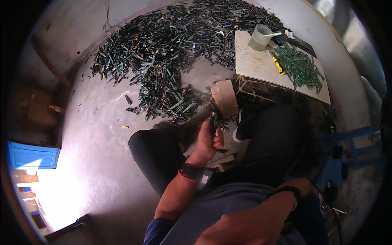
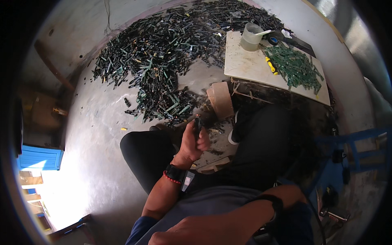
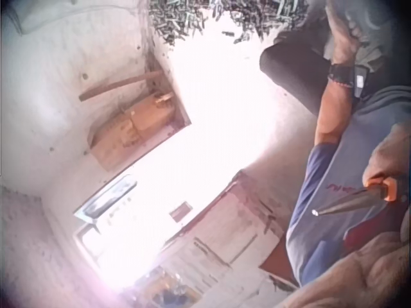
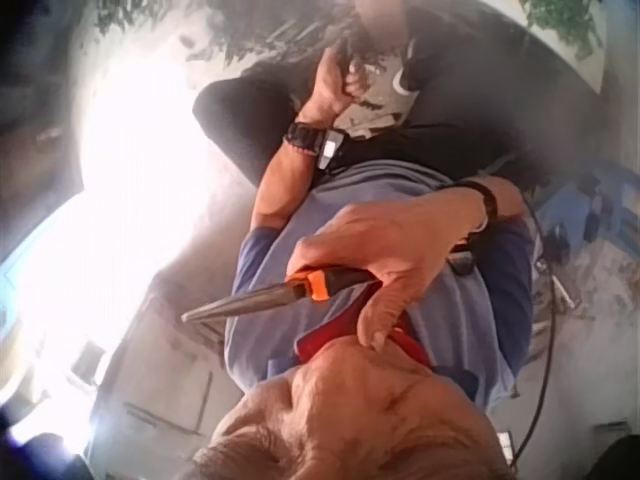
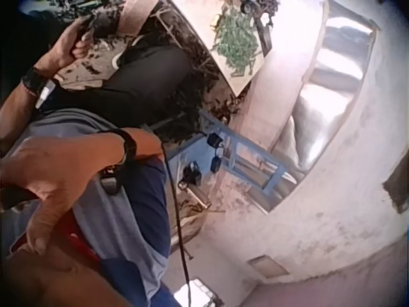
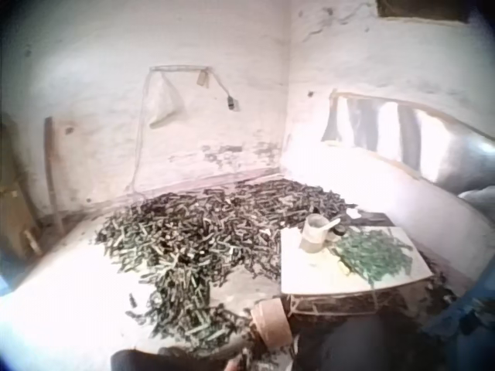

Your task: The person sits on the floor and uses pliers and a screwdriver to remove components from a green circuit board. The person places the removed components onto a nearby table and discards the board into a pile of debris.

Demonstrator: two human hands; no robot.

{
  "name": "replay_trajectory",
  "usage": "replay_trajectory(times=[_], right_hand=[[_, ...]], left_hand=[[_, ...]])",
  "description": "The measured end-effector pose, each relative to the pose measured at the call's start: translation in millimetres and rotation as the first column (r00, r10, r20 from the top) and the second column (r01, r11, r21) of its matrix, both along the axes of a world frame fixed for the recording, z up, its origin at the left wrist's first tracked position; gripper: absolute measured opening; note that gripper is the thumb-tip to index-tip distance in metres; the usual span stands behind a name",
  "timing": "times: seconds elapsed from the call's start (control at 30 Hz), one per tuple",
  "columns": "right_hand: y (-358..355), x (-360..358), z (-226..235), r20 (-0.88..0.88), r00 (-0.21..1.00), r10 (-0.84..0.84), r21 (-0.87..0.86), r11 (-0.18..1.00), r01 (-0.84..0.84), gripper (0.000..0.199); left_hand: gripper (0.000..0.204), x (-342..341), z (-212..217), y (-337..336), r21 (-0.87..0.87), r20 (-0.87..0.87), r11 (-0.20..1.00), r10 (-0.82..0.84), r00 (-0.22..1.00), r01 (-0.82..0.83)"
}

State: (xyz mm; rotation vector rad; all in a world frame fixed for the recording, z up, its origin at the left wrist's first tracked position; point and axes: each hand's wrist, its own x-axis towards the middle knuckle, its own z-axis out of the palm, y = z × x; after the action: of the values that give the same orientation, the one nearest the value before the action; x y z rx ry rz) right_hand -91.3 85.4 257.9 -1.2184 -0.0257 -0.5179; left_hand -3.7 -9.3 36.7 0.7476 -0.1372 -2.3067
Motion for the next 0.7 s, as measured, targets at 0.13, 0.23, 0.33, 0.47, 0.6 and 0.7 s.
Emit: replay_trajectory(times=[0.13, 0.23, 0.33, 0.47, 0.6, 0.7], right_hand=[[-6.0, -4.9, 5.0, -0.037, 0.998, 0.042, 0.001, 0.999, -0.042, 0.069], [-4.2, -3.6, 4.1, -0.062, 0.996, 0.065, 0.032, 0.997, -0.063, 0.067], [-6.0, -3.9, -1.5, -0.088, 0.993, 0.076, 0.012, 0.997, -0.076, 0.059], [-4.6, -21.5, -40.4, -0.258, 0.963, -0.073, 0.063, 0.994, 0.092, 0.039], [-11.9, -33.1, -85.4, -0.490, 0.837, -0.244, 0.467, 0.737, 0.488, 0.023], [-19.1, -43.8, -111.5, -0.662, 0.693, -0.287, 0.359, 0.690, 0.629, 0.022]], left_hand=[[0.054, -2.0, 0.6, -1.6, -0.002, -0.018, 1.000, -0.007, 1.000, 0.007], [0.054, 0.9, -6.0, -1.2, 0.009, -0.037, 1.000, 0.000, 0.999, 0.000], [0.055, 0.1, -8.1, -1.3, -0.011, -0.019, 1.000, 0.002, 1.000, -0.002], [0.054, 3.5, -10.6, -2.0, -0.027, -0.037, 1.000, 0.001, 0.999, -0.002], [0.054, 1.8, -7.1, 0.2, -0.030, 0.001, 0.999, 0.031, 1.000, -0.031], [0.047, -5.7, -1.2, -2.4, 0.079, 0.182, 0.990, 0.098, 0.978, -0.114]])
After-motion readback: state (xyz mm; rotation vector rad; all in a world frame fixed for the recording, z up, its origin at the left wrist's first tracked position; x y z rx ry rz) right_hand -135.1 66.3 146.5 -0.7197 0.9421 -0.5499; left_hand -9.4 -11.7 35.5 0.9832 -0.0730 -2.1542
